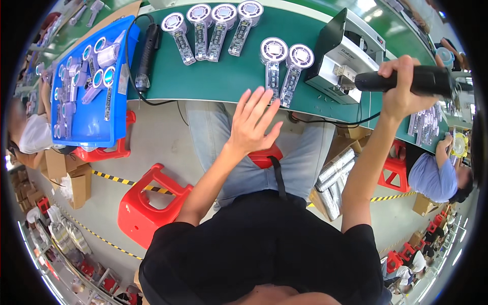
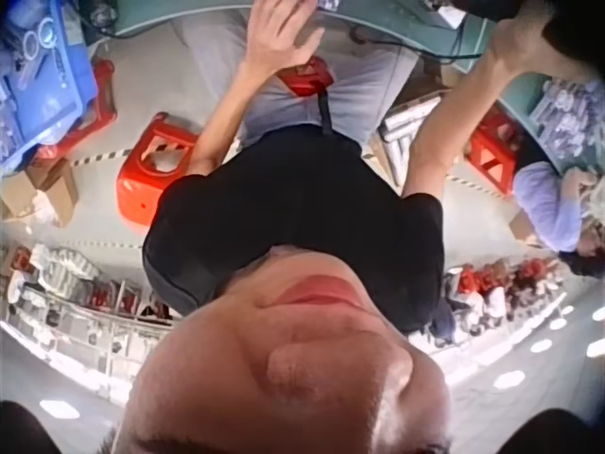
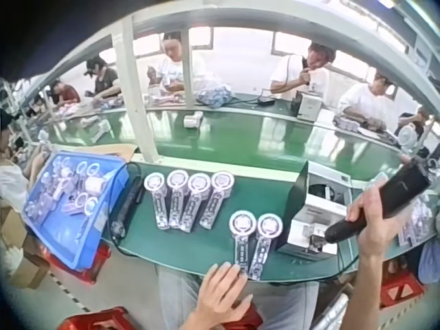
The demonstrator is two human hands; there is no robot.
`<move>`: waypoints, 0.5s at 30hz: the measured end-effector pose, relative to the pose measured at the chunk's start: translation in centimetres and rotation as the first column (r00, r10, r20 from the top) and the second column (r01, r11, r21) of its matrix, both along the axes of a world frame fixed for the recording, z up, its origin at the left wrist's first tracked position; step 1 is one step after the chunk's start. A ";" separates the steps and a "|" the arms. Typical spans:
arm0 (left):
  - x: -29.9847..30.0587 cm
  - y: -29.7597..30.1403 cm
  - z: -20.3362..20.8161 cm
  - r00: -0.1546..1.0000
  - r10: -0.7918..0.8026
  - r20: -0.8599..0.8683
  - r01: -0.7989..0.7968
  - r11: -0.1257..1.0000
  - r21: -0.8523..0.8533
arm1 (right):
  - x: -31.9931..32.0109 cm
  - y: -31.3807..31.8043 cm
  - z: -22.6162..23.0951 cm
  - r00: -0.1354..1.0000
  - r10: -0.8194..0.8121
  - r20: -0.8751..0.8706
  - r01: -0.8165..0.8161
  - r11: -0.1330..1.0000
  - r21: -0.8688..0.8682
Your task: Assembling and soldering electronic components on a production line.
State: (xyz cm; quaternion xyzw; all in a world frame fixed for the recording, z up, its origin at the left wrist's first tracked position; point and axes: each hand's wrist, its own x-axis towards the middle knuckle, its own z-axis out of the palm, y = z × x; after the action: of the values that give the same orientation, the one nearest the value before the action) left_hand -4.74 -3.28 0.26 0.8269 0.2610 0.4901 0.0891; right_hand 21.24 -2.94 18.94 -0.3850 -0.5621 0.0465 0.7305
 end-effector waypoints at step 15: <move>1.0 2.7 2.1 0.982 -0.067 -0.174 0.027 0.974 -0.224 | -0.5 2.7 -0.8 0.956 0.123 -0.264 -0.185 0.958 -0.220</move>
State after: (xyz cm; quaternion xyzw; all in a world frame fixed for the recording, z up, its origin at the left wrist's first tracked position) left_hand -3.76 -0.59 2.35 0.8589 0.3011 0.3787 0.1679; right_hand 20.76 -0.27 18.14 -0.4172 -0.4850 0.2198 0.7365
